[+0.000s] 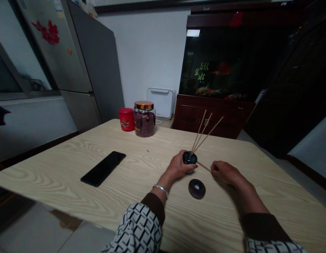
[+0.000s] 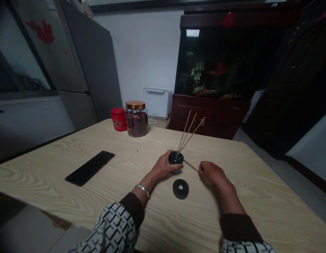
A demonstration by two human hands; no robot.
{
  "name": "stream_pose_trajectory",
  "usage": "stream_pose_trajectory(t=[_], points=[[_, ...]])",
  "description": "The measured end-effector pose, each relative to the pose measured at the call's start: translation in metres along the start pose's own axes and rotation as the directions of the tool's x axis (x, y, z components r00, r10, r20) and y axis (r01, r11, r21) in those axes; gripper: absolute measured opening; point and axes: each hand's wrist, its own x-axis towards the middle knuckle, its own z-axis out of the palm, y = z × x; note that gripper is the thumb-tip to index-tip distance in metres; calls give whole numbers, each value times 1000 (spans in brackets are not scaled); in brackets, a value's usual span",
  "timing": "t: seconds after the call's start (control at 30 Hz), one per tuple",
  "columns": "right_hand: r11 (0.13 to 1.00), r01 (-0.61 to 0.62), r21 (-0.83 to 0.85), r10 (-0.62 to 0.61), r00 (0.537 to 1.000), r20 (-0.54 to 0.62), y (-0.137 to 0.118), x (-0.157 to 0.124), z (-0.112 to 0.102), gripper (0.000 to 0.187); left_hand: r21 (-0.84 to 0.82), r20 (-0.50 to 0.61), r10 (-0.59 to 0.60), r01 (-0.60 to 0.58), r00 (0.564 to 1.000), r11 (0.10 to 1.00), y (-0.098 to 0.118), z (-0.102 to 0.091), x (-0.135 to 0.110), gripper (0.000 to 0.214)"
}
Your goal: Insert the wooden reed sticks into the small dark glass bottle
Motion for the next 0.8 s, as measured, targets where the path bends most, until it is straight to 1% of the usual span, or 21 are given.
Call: stream_pose_trajectory(t=[0.17, 0.27, 0.37, 0.5, 0.57, 0.63, 0.67, 0.7, 0.73, 0.77, 0.8], points=[[995, 20, 96, -20, 1000, -2, 3, 3, 3, 8, -9, 5, 14, -14, 1000, 1000, 0, 0, 0, 61], [985, 66, 161, -64, 998, -18, 4, 2, 5, 10, -5, 7, 3, -3, 1000, 1000, 0, 0, 0, 62], [957, 124, 263, -108, 991, -74, 6, 2, 6, 7, 1, 9, -7, 7, 1000, 1000, 0, 0, 0, 62], [879, 182, 441, -112, 977, -180, 12, 4, 6, 4, 15, 9, 0, 0, 1000, 1000, -1, 0, 0, 63], [856, 191, 481, -98, 972, -212, 15, 4, 1, 7, 25, 10, 0, 0, 1000, 1000, -2, 0, 1, 63], [839, 190, 510, -72, 967, -243, 18, 1, -9, 10, 30, 8, -2, 2, 1000, 1000, -2, 0, 1, 64], [806, 187, 562, -30, 961, -276, 20, -1, -16, 12, 32, 6, -5, 5, 1000, 999, -1, 0, 1, 64], [738, 194, 646, 27, 948, -316, 20, -4, -23, 15, 32, 3, -10, 10, 1000, 999, -1, 0, 1, 65], [626, 223, 747, 91, 931, -354, 19, -7, -30, 18, 29, 1, -15, 15, 1000, 999, 0, 0, 1, 65], [478, 286, 830, 150, 905, -398, 17, -11, -37, 20, 25, 1, -20, 20, 1000, 1000, 1, 0, 0, 64], [313, 362, 878, 208, 876, -436, 12, -15, -44, 22, 18, 3, -22, 22, 1000, 1000, 2, 0, 0, 63]])
